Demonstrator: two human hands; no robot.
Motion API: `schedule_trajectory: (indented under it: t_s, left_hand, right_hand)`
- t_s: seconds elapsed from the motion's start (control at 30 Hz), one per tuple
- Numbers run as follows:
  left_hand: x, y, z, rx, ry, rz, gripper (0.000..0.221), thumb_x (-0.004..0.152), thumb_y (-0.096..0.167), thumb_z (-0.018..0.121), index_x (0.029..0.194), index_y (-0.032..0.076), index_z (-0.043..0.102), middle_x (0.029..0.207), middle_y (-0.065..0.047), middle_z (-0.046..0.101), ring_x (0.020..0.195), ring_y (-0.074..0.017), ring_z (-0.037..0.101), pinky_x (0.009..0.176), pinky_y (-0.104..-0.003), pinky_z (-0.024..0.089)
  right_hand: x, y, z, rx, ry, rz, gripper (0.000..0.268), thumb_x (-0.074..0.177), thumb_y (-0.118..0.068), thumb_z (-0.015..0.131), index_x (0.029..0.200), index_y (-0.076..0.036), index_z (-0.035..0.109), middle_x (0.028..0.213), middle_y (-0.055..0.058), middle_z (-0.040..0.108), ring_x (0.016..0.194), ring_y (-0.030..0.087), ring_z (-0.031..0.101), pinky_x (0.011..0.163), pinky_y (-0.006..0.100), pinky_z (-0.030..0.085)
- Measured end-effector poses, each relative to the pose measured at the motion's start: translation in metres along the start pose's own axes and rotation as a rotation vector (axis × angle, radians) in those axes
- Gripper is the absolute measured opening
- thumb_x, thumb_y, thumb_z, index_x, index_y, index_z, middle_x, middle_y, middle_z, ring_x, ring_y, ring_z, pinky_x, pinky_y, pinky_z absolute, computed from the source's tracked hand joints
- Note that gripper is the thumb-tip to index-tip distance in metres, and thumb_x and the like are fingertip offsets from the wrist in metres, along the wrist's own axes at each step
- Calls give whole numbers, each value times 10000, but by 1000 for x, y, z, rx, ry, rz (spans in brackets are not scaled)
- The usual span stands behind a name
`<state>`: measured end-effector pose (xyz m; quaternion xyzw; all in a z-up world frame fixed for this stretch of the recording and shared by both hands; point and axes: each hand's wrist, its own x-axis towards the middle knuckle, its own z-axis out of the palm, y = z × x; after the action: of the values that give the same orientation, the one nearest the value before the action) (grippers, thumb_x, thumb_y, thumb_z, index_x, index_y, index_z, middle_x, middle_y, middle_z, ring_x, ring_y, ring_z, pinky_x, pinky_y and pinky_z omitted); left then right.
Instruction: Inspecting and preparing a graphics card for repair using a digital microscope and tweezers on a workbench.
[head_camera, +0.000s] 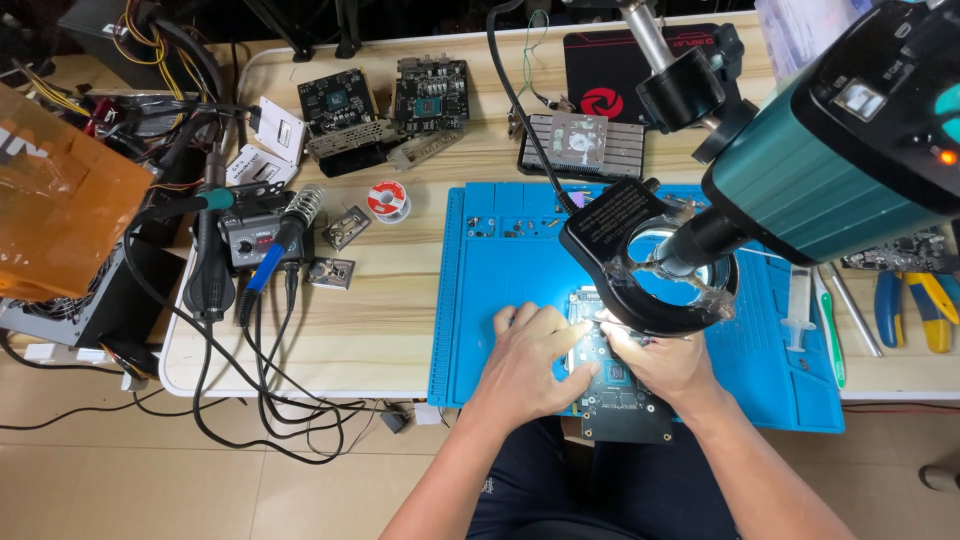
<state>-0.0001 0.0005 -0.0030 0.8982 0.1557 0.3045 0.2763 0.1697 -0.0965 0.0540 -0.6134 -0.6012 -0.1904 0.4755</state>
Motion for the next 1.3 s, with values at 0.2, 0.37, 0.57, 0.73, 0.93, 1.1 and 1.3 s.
schedule_trajectory:
  t_s: [0.2, 0.37, 0.57, 0.73, 0.93, 1.1, 1.3]
  left_hand:
    - [-2, -4, 2, -30, -3, -19, 318, 898, 411, 780, 1118, 185, 814, 900, -3, 527, 937, -251, 531, 1071, -519, 377]
    - [-4, -5, 1, -75, 7, -34, 332, 892, 388, 785, 1158, 192, 824, 909, 1, 542, 936, -246, 535, 1084, -517, 379]
    - [-6, -11, 6, -106, 20, -55, 335, 889, 405, 801, 1164, 218, 842, 921, 13, 571, 968, -234, 557, 1111, -518, 363]
    - [-7, -14, 6, -174, 40, -100, 320, 903, 395, 794, 1169, 226, 847, 940, 17, 606, 983, -219, 578, 1122, -520, 374]
    - [2, -2, -10, -184, -15, -171, 297, 954, 415, 777, 1123, 193, 877, 940, 54, 546, 948, -196, 551, 1010, -469, 345]
    - [-2, -15, 1, -242, 17, -165, 291, 951, 428, 785, 1166, 248, 862, 927, 61, 572, 958, -188, 570, 1061, -495, 359]
    - [-7, -22, 7, -289, 59, -154, 290, 935, 450, 812, 1184, 307, 855, 893, 60, 579, 945, -189, 597, 1124, -509, 381]
  right_hand:
    - [-7, 11, -3, 85, -11, 50, 166, 815, -20, 968, 861, 9, 812, 806, 156, 786, 761, 363, 782, 764, 382, 619]
    - [-13, 18, -3, 267, -7, 199, 146, 857, 37, 920, 954, 38, 810, 836, 152, 800, 802, 327, 805, 788, 332, 615]
    - [-41, 51, -18, 284, 57, 419, 134, 928, 34, 887, 991, 4, 773, 877, 132, 768, 837, 285, 752, 880, 374, 591]
    - [-61, 73, -27, 308, 134, 681, 138, 1013, 31, 848, 1036, -36, 729, 925, 107, 730, 879, 235, 688, 990, 425, 562]
    - [-63, 76, -55, 108, 68, 742, 336, 1011, 76, 693, 1342, 48, 741, 1196, 144, 741, 1027, 233, 654, 875, 386, 525]
    - [-45, 57, -53, -167, -113, 351, 76, 1118, 69, 701, 1045, 51, 690, 927, 187, 648, 906, 365, 610, 840, 476, 490]
    - [-54, 70, -43, -385, -268, 512, 286, 1138, -209, 767, 1265, 45, 732, 1096, 221, 742, 1159, 439, 739, 1078, 534, 588]
